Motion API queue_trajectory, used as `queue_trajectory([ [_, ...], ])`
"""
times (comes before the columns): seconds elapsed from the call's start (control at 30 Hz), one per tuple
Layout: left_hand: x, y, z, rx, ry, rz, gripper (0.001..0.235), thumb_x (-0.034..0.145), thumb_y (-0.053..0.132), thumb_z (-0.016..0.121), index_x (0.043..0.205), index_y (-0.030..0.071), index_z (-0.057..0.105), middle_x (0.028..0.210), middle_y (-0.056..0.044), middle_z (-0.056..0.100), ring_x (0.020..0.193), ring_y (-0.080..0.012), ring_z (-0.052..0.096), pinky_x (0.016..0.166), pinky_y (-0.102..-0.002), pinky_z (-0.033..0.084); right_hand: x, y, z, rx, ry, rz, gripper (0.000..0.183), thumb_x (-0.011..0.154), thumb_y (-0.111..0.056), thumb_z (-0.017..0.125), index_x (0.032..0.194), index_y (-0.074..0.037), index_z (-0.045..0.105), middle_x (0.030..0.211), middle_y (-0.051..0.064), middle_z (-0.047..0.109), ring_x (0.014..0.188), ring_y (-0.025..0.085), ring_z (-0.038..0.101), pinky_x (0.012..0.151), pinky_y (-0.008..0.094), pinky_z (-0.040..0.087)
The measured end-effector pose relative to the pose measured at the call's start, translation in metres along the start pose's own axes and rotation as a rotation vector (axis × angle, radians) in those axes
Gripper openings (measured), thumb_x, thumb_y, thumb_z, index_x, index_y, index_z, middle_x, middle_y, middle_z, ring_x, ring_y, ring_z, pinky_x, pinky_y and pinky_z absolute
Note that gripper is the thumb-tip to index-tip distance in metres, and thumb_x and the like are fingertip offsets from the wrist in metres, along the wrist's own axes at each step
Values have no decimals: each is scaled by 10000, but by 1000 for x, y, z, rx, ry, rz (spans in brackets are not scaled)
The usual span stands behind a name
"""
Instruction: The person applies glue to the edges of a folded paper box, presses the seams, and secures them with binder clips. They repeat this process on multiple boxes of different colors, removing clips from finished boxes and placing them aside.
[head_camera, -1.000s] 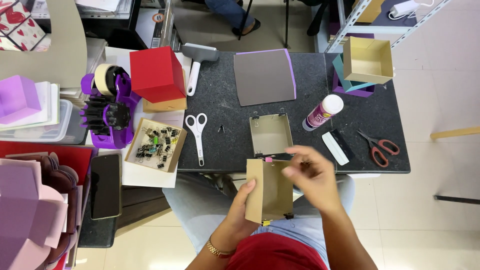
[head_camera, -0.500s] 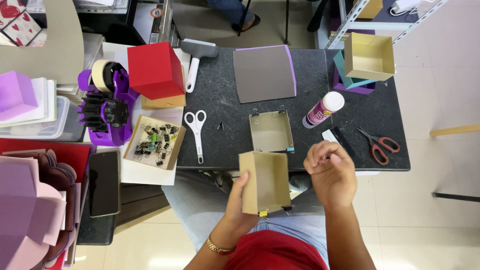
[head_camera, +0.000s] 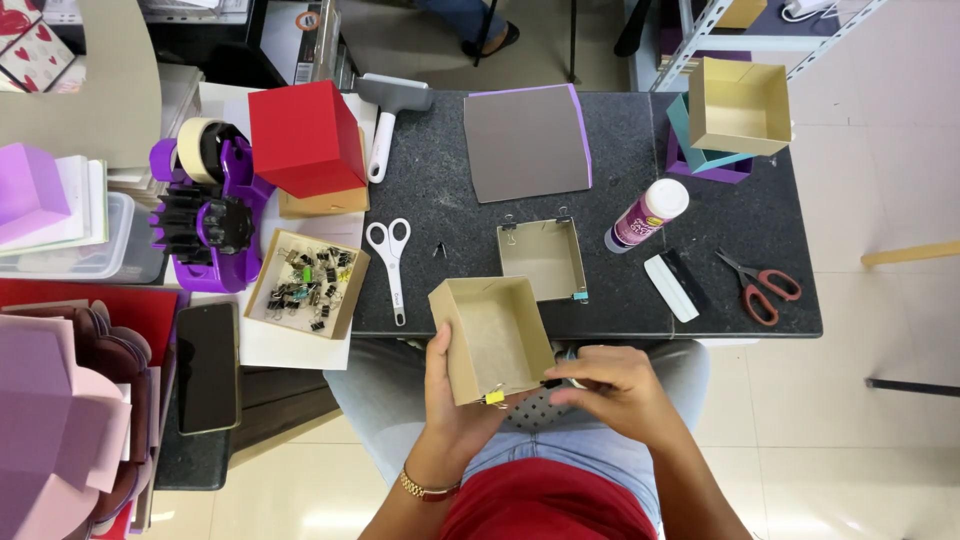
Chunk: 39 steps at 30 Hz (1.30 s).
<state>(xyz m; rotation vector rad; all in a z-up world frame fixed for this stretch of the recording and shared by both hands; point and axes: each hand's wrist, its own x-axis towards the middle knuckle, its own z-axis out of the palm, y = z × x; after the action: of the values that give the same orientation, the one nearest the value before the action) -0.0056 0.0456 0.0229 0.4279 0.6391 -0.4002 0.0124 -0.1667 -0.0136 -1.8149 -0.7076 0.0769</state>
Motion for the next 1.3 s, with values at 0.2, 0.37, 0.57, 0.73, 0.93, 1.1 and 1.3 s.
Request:
queue_trajectory([
  [0.2,0,4,-3,-63,-23,-11,756,845,658,466,1393,147,565,1236,-187,621,1085,-370,597,856,-530,509,2,2,8,-91,-31,-143,369,800,-141,870,1136,-97,721,753,8,681,592,147,522,540,274,428],
  [0.37,-3,9,-6,-64,-89,20,747,853,645,478,1396,140,564,1226,-172,632,1067,-349,611,826,-516,528,-2,4,19,-45,43,-217,285,846,-115,830,1098,-66,704,694,8,516,586,170,419,548,293,356],
  [0.57,-7,17,-6,-64,-50,59,749,833,633,488,1401,151,558,1249,-172,627,1104,-362,610,825,-583,542,2,4,8,287,129,-217,325,993,-337,660,991,-14,697,719,46,592,598,145,503,562,265,403],
  [0.73,-8,16,-11,-37,-27,96,704,855,593,472,1401,156,550,1262,-169,617,1110,-335,591,838,-532,525,15,-3,18,1118,214,204,338,1069,-303,422,810,-102,503,799,64,488,599,136,376,374,224,300],
  [0.93,5,8,-28,1,-14,121,611,875,622,481,1263,168,609,1103,-121,653,945,-301,622,693,-422,475,4,16,57,659,88,349,105,971,-60,663,1065,-39,706,594,22,430,481,96,310,420,265,280],
  [1.1,4,13,-35,-53,-11,171,608,900,547,478,1340,138,572,1164,-145,641,1045,-312,607,842,-446,486,33,-21,66,197,-56,107,469,806,-171,866,1239,-75,715,759,13,630,629,115,507,579,265,444],
  [1.3,3,29,-57,-137,-42,315,662,854,541,563,1333,85,535,1119,-152,606,996,-302,596,822,-431,513,62,-37,80,140,-11,-182,161,898,-146,768,1018,-40,752,808,81,736,616,174,628,578,281,500],
])
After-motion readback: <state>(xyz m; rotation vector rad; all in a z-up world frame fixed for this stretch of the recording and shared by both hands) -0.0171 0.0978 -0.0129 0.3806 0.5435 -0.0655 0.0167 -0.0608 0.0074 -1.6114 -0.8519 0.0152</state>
